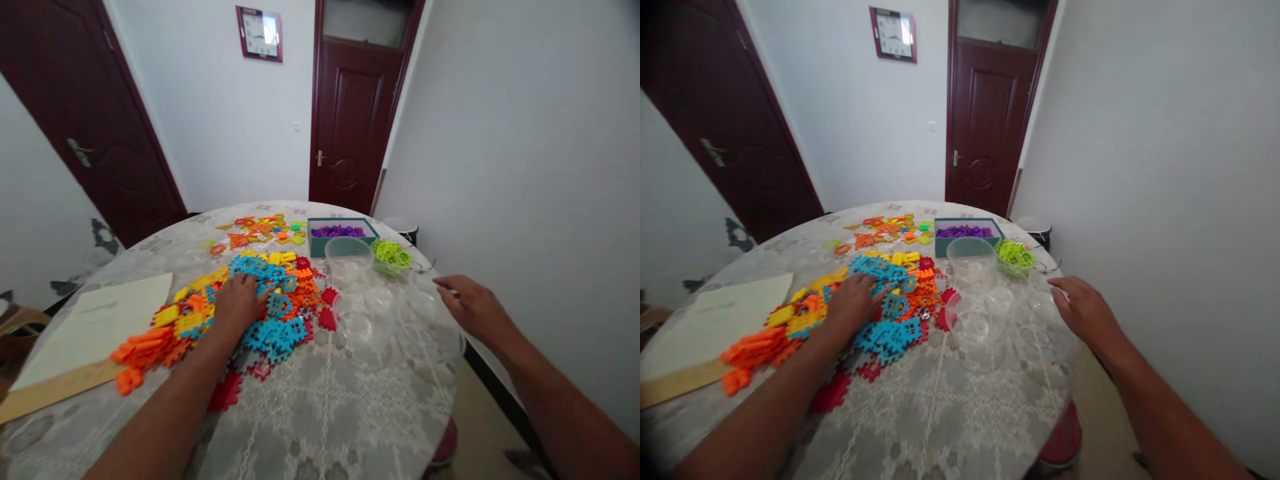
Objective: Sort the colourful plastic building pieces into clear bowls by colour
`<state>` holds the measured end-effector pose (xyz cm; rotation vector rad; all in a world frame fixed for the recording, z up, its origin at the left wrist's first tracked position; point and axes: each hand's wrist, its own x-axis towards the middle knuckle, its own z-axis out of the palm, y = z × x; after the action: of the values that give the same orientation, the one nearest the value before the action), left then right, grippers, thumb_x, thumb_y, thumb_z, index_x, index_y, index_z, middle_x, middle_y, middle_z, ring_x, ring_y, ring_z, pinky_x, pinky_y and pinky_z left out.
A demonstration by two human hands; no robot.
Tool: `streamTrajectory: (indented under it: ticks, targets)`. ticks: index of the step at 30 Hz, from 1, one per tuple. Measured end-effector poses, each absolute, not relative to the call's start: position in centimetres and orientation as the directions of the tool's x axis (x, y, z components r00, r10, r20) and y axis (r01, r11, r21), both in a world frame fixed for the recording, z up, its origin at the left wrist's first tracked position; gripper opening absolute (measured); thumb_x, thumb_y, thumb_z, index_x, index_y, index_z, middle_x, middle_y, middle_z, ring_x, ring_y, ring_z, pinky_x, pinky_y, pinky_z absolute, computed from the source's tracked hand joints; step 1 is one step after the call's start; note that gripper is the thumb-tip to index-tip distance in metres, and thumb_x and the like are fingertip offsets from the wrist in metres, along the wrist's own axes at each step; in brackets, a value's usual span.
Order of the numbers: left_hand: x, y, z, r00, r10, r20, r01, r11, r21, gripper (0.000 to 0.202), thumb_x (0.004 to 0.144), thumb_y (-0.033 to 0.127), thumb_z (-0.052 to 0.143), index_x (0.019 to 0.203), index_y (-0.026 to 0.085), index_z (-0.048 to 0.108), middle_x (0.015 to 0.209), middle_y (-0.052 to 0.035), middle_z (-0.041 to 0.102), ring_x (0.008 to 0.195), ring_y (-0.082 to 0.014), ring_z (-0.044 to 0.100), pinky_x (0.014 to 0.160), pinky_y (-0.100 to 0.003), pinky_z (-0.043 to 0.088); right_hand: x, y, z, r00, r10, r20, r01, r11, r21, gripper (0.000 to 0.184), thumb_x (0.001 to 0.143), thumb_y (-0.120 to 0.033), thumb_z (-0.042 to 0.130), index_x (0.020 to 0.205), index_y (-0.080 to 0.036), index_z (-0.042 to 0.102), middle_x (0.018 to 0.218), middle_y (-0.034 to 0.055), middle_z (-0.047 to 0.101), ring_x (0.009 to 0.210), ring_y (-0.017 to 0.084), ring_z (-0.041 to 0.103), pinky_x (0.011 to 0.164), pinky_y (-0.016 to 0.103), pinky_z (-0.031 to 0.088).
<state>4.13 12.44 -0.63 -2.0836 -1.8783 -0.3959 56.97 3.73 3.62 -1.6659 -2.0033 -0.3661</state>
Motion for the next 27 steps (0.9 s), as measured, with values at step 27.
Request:
streamTrajectory:
  ticks: [27]
  targets:
    - [2.0, 5.7, -3.2, 0.305, 0.784, 0.54, 0.931, -0.365, 0.004, 0.034, 0.104, 0.043, 0.05, 0.118, 0.019, 0.07, 0.132, -0.016, 0.067, 0.123, -0.0325, 0.062, 0.109, -0.055, 0.051, 61.9, 20.1, 3.4, -0.157, 0.986, 0.049, 0.976, 0.163, -0.146, 0.028, 0.082, -0.02, 0.062, 0.097, -0.02, 0.085, 0.095, 0.0084, 0.083, 0.082, 0.021, 0.076, 0.08, 0.025, 0.055]
